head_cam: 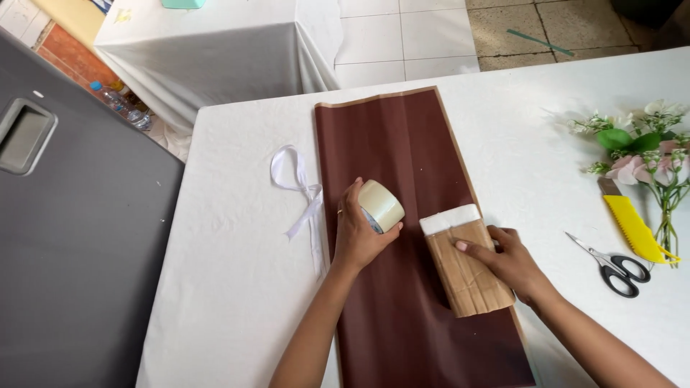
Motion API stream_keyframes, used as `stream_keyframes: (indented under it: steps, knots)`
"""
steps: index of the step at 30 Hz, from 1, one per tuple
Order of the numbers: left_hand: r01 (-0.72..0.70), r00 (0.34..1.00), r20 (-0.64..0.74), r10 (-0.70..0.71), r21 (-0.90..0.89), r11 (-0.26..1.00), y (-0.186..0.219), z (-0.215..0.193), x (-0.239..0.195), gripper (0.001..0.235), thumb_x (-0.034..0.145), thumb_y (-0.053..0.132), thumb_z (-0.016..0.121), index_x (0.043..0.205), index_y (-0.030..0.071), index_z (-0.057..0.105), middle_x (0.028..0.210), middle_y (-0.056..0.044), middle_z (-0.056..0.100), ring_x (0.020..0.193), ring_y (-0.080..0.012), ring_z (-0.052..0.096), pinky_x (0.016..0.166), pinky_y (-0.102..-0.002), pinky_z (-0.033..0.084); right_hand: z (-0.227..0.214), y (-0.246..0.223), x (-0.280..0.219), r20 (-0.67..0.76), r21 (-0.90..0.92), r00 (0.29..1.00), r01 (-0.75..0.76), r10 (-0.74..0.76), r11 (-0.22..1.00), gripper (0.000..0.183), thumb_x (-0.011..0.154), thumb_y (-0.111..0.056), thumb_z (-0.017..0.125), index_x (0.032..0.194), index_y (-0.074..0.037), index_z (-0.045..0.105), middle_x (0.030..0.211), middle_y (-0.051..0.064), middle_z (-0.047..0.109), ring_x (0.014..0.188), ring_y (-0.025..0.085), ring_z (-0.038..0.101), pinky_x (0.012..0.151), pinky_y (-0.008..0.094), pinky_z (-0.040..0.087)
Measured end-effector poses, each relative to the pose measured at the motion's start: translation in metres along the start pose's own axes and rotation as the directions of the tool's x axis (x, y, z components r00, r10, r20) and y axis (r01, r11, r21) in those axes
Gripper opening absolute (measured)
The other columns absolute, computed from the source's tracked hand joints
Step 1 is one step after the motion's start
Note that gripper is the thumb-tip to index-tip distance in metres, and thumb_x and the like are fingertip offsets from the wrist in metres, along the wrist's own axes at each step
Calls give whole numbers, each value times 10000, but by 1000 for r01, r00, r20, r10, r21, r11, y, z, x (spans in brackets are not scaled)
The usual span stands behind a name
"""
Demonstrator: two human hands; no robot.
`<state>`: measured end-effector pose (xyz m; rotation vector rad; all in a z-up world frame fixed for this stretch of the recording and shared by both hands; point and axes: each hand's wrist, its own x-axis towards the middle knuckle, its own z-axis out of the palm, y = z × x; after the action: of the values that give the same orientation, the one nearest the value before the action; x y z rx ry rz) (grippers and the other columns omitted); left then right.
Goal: Preparing a base for a bouquet by wrapping a foam block with cardboard and securing it with tape.
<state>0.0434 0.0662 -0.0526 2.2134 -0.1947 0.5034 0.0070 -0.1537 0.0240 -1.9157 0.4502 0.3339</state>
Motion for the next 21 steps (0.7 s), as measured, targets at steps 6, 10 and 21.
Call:
stream_keyframes:
  steps: [6,10,21]
  knots:
    - [318,934,-243,-263,223,922,-10,-85,15,981,417,264,864,1243,118,356,1045,-213,495,858,-463,589,737,-553,484,7,-15,-12,39,-63,999,-29,31,998,692,615,-365,782,1092,99,593,1165,300,509,1092,465,509,848,537,454]
    - [529,788,-119,-604,634,564,-64,-165,11,981,443,332,867,1291,108,427,1133,-155,339,978,-507,503,782,-576,458,2,-1,-7,13,-103,1000,-4,6,995,685,653,-374,759,1110,102,576,1168,296,528,1073,463,524,809,548,469]
    - [447,811,-151,-566,783,432,-68,-122,-3,979,623,218,783,1432,85,248,1422,-280,213,1338,-473,113,1013,-654,73,3,-10,-17,37,107,997,-75,72,991,616,695,-265,731,1148,107,541,1069,378,523,1012,495,537,730,585,469]
